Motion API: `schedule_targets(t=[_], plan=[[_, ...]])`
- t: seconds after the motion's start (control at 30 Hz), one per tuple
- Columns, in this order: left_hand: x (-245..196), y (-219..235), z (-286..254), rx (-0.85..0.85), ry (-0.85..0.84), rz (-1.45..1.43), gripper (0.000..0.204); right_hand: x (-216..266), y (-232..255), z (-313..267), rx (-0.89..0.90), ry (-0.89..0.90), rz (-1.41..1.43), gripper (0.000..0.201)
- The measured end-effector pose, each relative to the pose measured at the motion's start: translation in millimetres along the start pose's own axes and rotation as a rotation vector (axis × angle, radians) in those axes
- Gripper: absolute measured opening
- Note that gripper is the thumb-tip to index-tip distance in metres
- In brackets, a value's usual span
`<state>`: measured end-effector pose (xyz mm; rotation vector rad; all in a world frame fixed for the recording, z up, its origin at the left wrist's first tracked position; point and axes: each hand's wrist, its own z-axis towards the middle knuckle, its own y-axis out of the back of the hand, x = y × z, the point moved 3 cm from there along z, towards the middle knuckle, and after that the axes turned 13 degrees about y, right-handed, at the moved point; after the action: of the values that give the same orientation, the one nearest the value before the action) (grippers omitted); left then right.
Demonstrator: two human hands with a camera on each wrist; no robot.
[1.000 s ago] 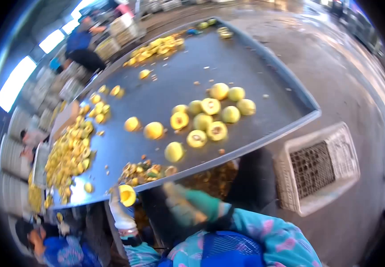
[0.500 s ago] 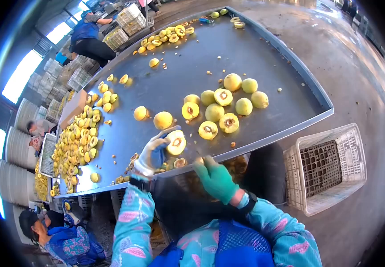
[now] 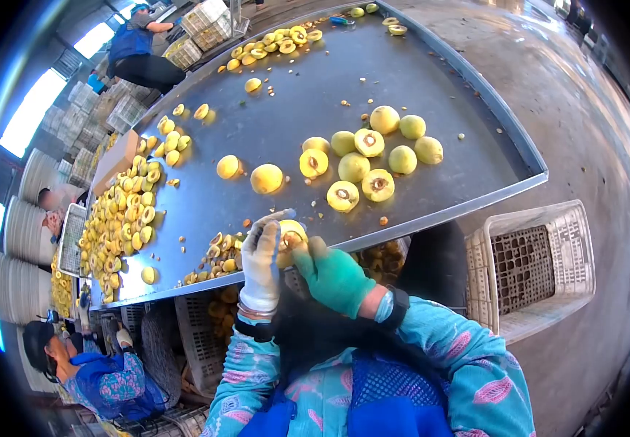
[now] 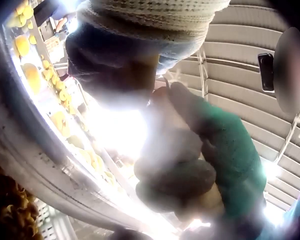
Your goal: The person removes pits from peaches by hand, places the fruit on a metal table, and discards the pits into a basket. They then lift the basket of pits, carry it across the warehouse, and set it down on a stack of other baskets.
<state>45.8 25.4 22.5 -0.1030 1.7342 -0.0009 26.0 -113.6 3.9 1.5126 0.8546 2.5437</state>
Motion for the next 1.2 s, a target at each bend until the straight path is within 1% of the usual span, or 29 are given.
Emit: schedule_targets(t=[0.03,0.07,0.1,0.13,0.2,0.23,0.27,0.3,0.33,0.37,0.4,0.43,0.47,0.5,0.53,0.6,0.63,0.67,0.73,0.77,0.83,0.87,0.93,1.0,1.03,1.07,1.1,1.13,1.2], plan=[[1.1,0.0,-1.1,-0.037,-0.013,0.050,0.029,1.7,-4.9,-2.5,0.005,0.001,0.004,0.032],[2.8,-2.3,-3.7,-0.041,-0.008,0.049,0.029,8.0,-8.1,-6.9,-0.065,-0.026,0.106,0.031],[3.8,-7.2,-4.7,-0.011,0.020,-0.022,0.025,11.9,-9.4,-10.0,-0.136,-0.050,0.203,0.031],[4.1,-11.2,-4.7,0.023,0.047,-0.092,0.022,14.5,-11.7,-12.0,-0.133,-0.050,0.201,0.031],[2.1,-14.7,-5.1,0.030,0.039,-0.060,0.022,12.1,-17.0,-20.3,-0.250,-0.248,0.479,0.035],[-1.0,-15.7,-7.6,0.024,0.038,-0.060,0.023,6.9,-18.2,-22.5,-0.245,-0.255,0.535,0.040],[-5.6,-17.3,-9.5,0.021,0.032,-0.058,0.024,8.7,-17.5,-24.0,-0.247,-0.258,0.537,0.040],[-10.5,-18.6,-15.5,-0.008,-0.028,-0.040,0.025,11.7,-15.9,-23.7,-0.222,-0.273,0.547,0.036],[-8.8,-18.6,-16.2,-0.008,-0.033,-0.040,0.025,15.0,-14.4,-22.8,-0.195,-0.284,0.555,0.034],[-2.8,-16.5,-15.9,-0.035,0.014,-0.033,0.024,21.7,-23.0,-25.5,-0.213,-0.406,0.705,0.033],[3.4,-13.3,-18.6,-0.065,0.071,-0.025,0.023,27.4,-16.1,-26.6,-0.207,-0.409,0.710,0.033],[5.0,-11.8,-17.5,-0.037,0.113,-0.047,0.021,32.4,-11.2,-28.4,-0.113,-0.580,1.073,0.035],[3.5,-8.3,-15.9,-0.042,0.112,-0.050,0.021,38.0,-10.7,-29.5,-0.007,-0.746,1.430,0.038],[4.1,-6.1,-15.9,0.027,0.163,-0.077,0.020,40.5,-14.8,-28.4,-0.079,-0.807,1.464,0.038],[4.7,-6.0,-16.1,0.096,0.213,-0.104,0.019,40.1,-16.8,-29.7,-0.072,-0.812,1.461,0.038],[2.3,-8.4,-12.1,0.088,0.187,-0.078,0.019,35.8,-16.6,-27.6,-0.040,-0.628,1.046,0.036],[1.8,-8.3,-9.7,0.105,0.168,-0.022,0.018,37.0,-16.5,-26.8,-0.039,-0.623,1.046,0.036],[0.8,-9.0,-6.8,0.123,0.145,0.031,0.018,37.4,-16.6,-24.8,-0.044,-0.688,1.177,0.036],[0.9,-9.3,-5.0,0.097,0.114,-0.011,0.018,39.0,-18.2,-23.9,-0.054,-0.826,1.439,0.037],[1.9,-8.9,-3.8,0.109,0.121,0.035,0.017,39.5,-22.4,-23.3,-0.050,-0.828,1.436,0.037],[6.2,-6.3,-2.2,0.114,0.133,0.081,0.017,34.9,-31.0,-22.5,-0.218,-0.819,1.149,0.036],[9.1,-5.5,-1.2,0.123,0.142,0.132,0.017,34.1,-31.6,-25.5,-0.212,-0.823,1.151,0.036],[11.4,-3.7,-0.8,0.126,0.133,0.185,0.017,34.3,-32.6,-24.3,-0.140,-0.899,1.475,0.035],[17.0,-1.8,-5.6,0.024,0.159,0.052,0.016,33.8,-40.8,-22.3,-0.179,-0.817,1.663,0.035],[17.7,0.2,-2.3,0.069,-0.005,0.223,0.015,36.1,-34.2,-23.9,-0.234,-0.813,1.211,0.037],[13.7,-0.8,-1.8,0.098,0.055,0.302,0.015,26.0,-42.2,-25.2,-0.289,-0.562,0.902,0.040],[6.8,-0.5,-2.4,0.083,0.078,0.369,0.016,23.2,-42.9,-25.4,-0.243,-0.718,0.963,0.042],[2.7,-2.4,-1.9,0.062,0.103,0.436,0.017,23.4,-37.3,-23.9,-0.185,-0.738,1.019,0.042],[2.0,-6.3,-4.1,0.009,0.085,0.372,0.018,20.8,-44.4,-24.1,-0.234,-0.736,1.099,0.046]])
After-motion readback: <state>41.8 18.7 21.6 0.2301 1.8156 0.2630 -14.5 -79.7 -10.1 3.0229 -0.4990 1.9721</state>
